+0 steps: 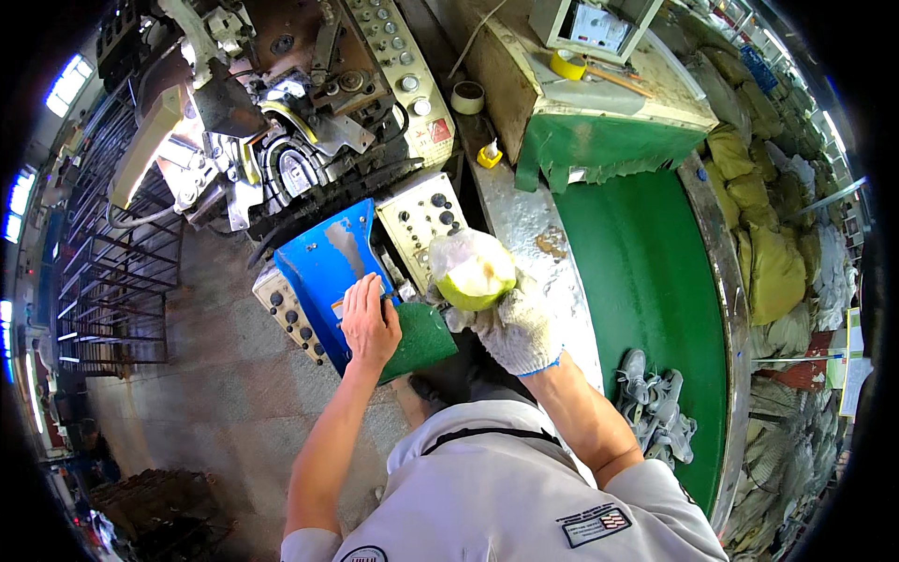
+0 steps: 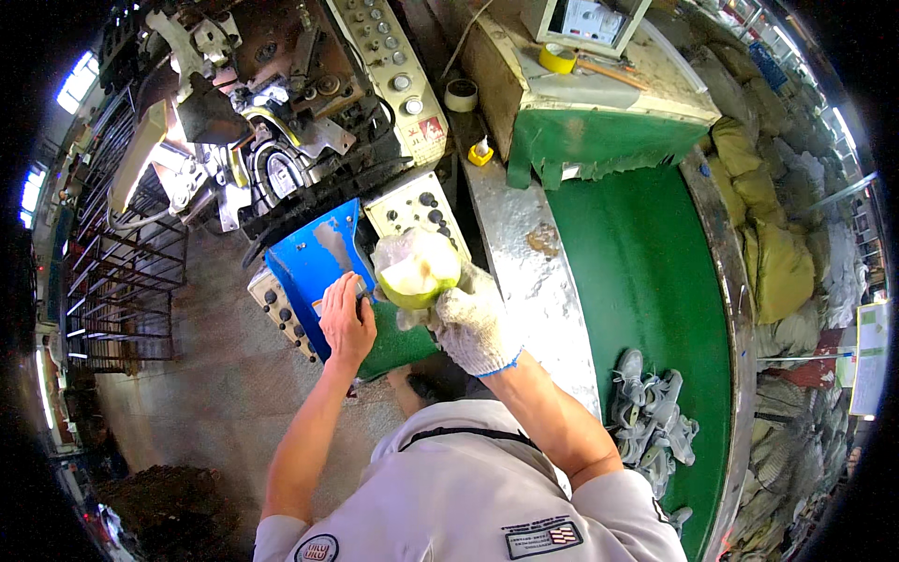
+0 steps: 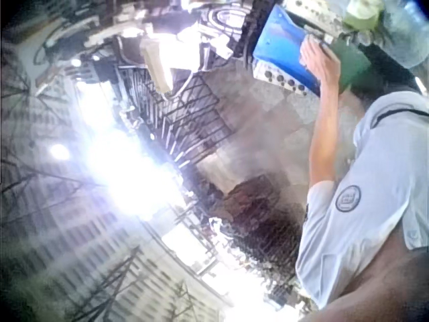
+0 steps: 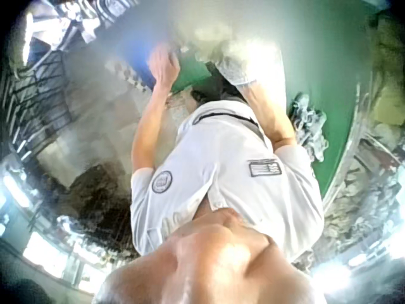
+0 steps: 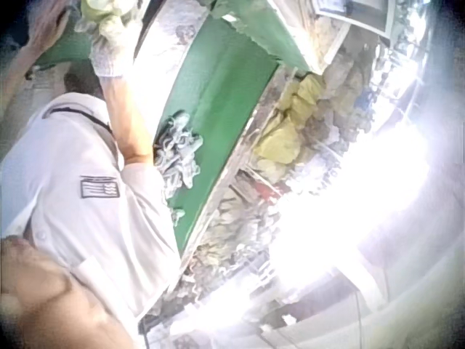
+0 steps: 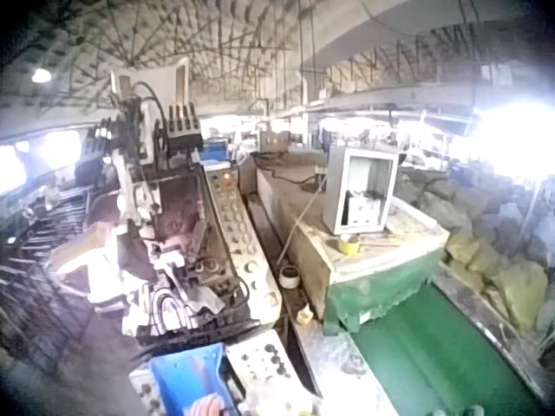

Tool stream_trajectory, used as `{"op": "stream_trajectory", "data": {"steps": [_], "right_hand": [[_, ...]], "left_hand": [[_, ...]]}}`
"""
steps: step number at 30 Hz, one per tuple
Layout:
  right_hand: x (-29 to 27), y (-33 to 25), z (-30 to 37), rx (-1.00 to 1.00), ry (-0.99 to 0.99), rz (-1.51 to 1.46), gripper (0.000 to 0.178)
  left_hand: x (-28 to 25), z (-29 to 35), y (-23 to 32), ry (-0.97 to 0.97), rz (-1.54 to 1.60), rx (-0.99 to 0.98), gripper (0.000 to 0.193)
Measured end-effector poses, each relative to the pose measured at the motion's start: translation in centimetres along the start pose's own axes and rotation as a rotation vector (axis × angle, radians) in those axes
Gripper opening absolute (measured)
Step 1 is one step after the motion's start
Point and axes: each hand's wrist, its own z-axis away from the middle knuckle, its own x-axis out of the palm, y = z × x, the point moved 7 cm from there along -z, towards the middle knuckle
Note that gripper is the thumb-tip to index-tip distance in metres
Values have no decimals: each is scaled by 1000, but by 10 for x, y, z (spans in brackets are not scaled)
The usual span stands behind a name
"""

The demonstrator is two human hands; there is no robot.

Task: The person takes a shoe upper from a conveyor belt, places it into a lasting machine, operates the machine with a control panel, and then takes an apple from a nearby surface.

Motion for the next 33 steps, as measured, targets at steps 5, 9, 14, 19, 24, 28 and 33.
{"op": "stream_trajectory", "data": {"steps": [5, 9, 14, 19, 24, 28, 33], "right_hand": [[-24, -5, 5, 0, 107, 107, 76], [-34, -4, 5, 32, 160, 4, 77], [-20, -9, -3, 30, 16, -42, 88], [-10, -6, -5, 94, -79, -96, 99], [-20, 18, -1, 206, -5, -284, 94], [-18, 34, 3, 201, -23, -365, 84], [4, 32, 1, 212, -28, -98, 77]], "left_hand": [[4, -3, 8, 13, -53, 0, 39], [3, -3, 8, 22, -77, -5, 41], [3, -6, 8, 13, -64, -18, 42], [5, 0, 3, 17, -69, -26, 44], [8, 2, -2, 3, -62, -38, 43], [5, 2, 0, 6, -45, -42, 42], [-1, 2, 1, 37, -26, -12, 42]]}}
